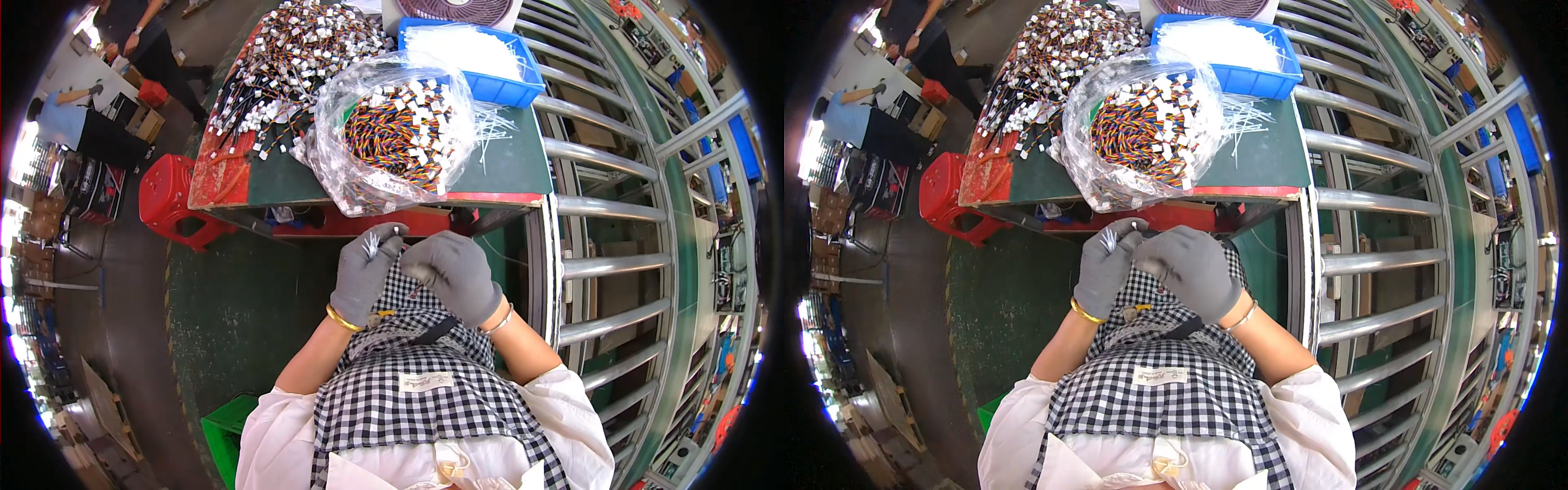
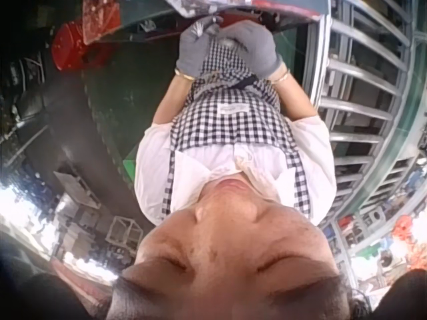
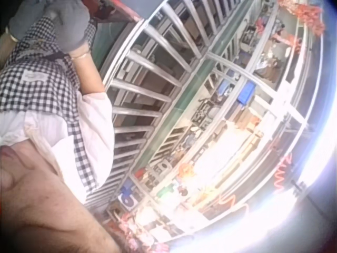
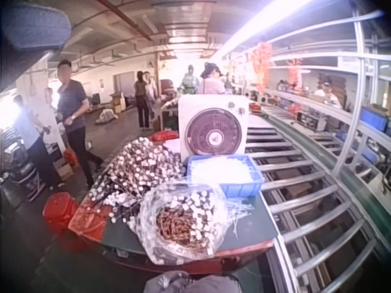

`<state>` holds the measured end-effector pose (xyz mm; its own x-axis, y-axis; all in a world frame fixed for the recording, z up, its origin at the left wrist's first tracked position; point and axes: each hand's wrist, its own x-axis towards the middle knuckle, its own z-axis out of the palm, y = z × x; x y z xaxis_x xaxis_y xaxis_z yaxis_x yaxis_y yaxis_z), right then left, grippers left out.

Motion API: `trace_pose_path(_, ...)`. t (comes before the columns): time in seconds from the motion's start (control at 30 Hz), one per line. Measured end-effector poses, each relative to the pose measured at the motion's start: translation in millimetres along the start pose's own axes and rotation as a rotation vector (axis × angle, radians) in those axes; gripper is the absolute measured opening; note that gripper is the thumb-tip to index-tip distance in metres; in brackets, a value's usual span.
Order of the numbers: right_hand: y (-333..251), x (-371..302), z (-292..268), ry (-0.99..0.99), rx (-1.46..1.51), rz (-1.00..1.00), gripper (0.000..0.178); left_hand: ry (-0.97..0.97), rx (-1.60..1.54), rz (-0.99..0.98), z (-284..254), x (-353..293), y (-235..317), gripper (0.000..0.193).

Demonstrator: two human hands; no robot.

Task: The person assembles internal wiring and components within an electronic device housing by hand, connecting wires, a circuit board, a connector, and a wire harness.

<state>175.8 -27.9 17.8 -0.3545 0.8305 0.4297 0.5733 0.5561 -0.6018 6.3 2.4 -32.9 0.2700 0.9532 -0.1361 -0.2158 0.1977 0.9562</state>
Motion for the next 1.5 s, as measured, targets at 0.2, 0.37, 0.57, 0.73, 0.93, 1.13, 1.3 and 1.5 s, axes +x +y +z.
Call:
trace_pose_path(0.2,9.6,-1.8,-6.6,-0.093,0.641,0.535,0.041,-0.079,0.253,0.092,2.6,-4.5,7.0,0.024)
trace_pose_path(0.37,10.0,-3.1,-6.5,-0.067,0.701,0.561,0.043,-0.075,0.306,0.114,4.8,-7.8,10.0,0.024)
trace_pose_path(0.57,13.6,-6.6,-4.1,-0.030,0.721,0.573,0.045,-0.073,0.464,0.215,7.9,-10.4,15.4,0.024)
trace_pose_path(0.73,13.9,-6.4,-3.9,-0.003,0.728,0.573,0.044,-0.037,0.508,0.222,8.8,-10.1,13.6,0.024)
trace_pose_path(0.93,17.1,-6.9,-3.9,-0.037,0.772,0.590,0.042,-0.051,0.462,0.200,8.4,-9.2,14.6,0.023)
trace_pose_path(1.13,14.2,-6.0,2.7,0.063,0.829,0.622,0.036,-0.093,0.787,0.453,3.9,-12.0,15.5,0.029)
trace_pose_path(1.3,10.2,-8.6,-3.7,0.068,0.495,0.483,0.017,-0.098,0.781,0.467,1.4,-12.9,18.1,0.031)
trace_pose_path(1.5,-1.6,-2.9,-15.0,0.120,0.413,0.337,0.014,-0.227,0.699,0.352,-9.5,-12.4,19.7,0.027)
